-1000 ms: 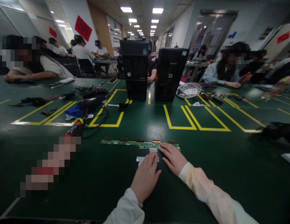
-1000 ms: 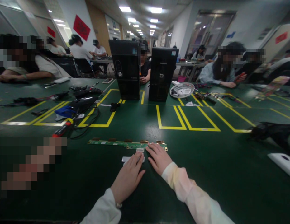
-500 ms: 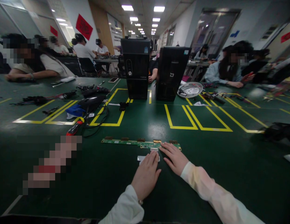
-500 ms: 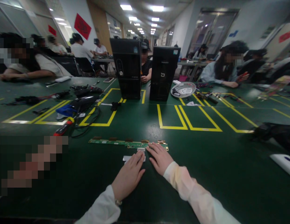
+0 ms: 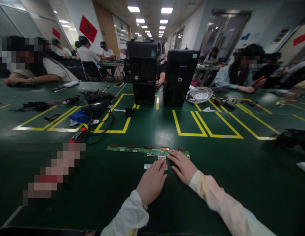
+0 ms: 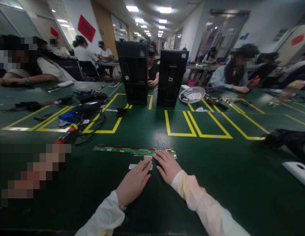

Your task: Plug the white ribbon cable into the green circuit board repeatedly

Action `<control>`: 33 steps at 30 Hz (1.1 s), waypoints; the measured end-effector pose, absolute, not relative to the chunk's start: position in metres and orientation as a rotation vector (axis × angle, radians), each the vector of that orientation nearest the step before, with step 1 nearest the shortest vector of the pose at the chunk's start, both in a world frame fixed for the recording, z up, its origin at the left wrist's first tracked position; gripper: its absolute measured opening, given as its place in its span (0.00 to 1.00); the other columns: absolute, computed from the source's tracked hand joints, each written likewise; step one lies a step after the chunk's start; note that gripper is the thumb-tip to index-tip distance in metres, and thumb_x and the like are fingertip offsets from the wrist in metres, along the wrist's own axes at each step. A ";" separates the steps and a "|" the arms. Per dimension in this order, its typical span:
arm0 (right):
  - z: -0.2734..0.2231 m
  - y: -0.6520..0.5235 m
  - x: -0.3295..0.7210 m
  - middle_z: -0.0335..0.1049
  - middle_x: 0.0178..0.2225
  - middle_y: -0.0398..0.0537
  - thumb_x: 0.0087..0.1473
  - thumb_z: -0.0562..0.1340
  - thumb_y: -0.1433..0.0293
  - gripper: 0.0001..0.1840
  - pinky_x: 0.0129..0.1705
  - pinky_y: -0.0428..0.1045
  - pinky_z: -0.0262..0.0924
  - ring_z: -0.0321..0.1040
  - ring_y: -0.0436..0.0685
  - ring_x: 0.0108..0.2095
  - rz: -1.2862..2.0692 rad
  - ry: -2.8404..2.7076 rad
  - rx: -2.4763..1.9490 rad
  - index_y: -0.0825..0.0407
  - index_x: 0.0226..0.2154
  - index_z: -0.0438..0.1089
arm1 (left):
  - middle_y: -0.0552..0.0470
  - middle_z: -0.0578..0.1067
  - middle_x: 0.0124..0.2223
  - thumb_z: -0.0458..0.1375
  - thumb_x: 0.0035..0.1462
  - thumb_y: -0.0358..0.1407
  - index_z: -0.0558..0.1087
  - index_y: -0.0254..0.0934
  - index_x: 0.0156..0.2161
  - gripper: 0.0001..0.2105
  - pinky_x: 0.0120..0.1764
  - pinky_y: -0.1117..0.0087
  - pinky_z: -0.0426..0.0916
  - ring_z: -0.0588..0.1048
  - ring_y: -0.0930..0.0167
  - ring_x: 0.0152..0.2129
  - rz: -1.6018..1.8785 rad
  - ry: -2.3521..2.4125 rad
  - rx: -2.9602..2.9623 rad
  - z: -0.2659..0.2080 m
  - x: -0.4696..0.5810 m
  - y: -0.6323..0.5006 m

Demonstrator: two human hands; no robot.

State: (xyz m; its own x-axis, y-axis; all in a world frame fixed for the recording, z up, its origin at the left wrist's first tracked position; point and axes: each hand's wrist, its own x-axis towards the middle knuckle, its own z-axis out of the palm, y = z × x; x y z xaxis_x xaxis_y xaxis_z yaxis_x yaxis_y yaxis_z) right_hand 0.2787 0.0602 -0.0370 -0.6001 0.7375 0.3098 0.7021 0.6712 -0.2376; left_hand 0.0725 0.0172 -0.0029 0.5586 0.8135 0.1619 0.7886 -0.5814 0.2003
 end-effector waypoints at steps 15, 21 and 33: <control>-0.033 0.060 0.278 0.54 0.61 0.58 0.61 0.49 0.67 0.24 0.61 0.65 0.48 0.47 0.62 0.62 0.126 -2.546 -1.172 0.56 0.58 0.59 | 0.45 0.60 0.64 0.44 0.64 0.39 0.59 0.39 0.61 0.21 0.57 0.53 0.61 0.59 0.61 0.60 0.452 1.688 2.568 0.005 -0.001 -0.007; -0.037 0.061 0.279 0.54 0.61 0.57 0.61 0.49 0.67 0.24 0.61 0.64 0.48 0.48 0.61 0.62 0.108 -2.526 -1.167 0.54 0.58 0.59 | 0.45 0.61 0.63 0.44 0.64 0.42 0.60 0.39 0.61 0.23 0.56 0.54 0.62 0.62 0.61 0.59 0.464 1.909 2.429 -0.025 -0.064 -0.023; -0.030 0.064 0.266 0.53 0.61 0.55 0.60 0.51 0.70 0.23 0.61 0.64 0.48 0.45 0.61 0.63 0.090 -2.577 -1.041 0.50 0.57 0.61 | 0.43 0.63 0.62 0.45 0.63 0.43 0.61 0.35 0.60 0.24 0.59 0.51 0.56 0.59 0.60 0.60 0.495 1.998 2.429 -0.030 -0.073 -0.015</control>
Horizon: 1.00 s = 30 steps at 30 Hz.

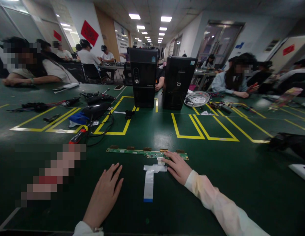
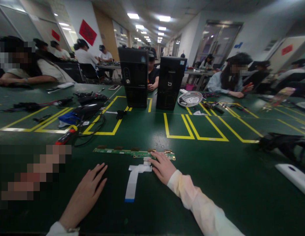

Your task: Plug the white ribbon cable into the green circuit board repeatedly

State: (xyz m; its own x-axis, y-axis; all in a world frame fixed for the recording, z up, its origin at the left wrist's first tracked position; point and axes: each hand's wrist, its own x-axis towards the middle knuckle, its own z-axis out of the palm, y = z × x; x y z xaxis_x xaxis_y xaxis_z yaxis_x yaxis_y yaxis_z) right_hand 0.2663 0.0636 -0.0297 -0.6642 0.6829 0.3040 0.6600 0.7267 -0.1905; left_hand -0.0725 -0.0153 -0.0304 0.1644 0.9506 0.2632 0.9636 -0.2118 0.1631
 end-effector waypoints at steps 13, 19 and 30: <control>-0.023 0.053 0.284 0.50 0.63 0.49 0.63 0.48 0.59 0.25 0.62 0.64 0.44 0.46 0.59 0.63 0.211 -2.667 -1.009 0.44 0.60 0.58 | 0.43 0.64 0.61 0.45 0.63 0.42 0.61 0.35 0.60 0.23 0.59 0.52 0.56 0.61 0.61 0.59 -0.489 -1.941 -2.342 -0.027 -0.068 -0.015; -0.024 0.030 0.337 0.51 0.63 0.51 0.61 0.51 0.57 0.27 0.61 0.63 0.47 0.48 0.61 0.62 0.170 -2.640 -1.110 0.44 0.61 0.56 | 0.44 0.62 0.62 0.45 0.63 0.43 0.59 0.36 0.61 0.24 0.59 0.52 0.55 0.59 0.62 0.60 -0.453 -1.948 -2.356 -0.028 -0.070 -0.015; -0.048 -0.017 0.457 0.52 0.62 0.51 0.58 0.54 0.57 0.29 0.57 0.62 0.56 0.54 0.64 0.60 -0.125 -2.445 -1.459 0.43 0.61 0.56 | 0.43 0.61 0.63 0.44 0.64 0.44 0.58 0.36 0.62 0.24 0.59 0.51 0.56 0.58 0.61 0.60 -0.429 -1.957 -2.358 -0.032 -0.073 -0.015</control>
State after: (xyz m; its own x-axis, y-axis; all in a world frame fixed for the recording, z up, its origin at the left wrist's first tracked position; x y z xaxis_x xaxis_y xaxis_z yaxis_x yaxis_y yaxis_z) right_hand 0.4574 -0.0166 -0.0480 -0.4446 0.8472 0.2910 0.8724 0.4832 -0.0738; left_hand -0.0732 -0.0148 -0.0323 0.1619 0.9568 0.2414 0.9701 -0.1992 0.1389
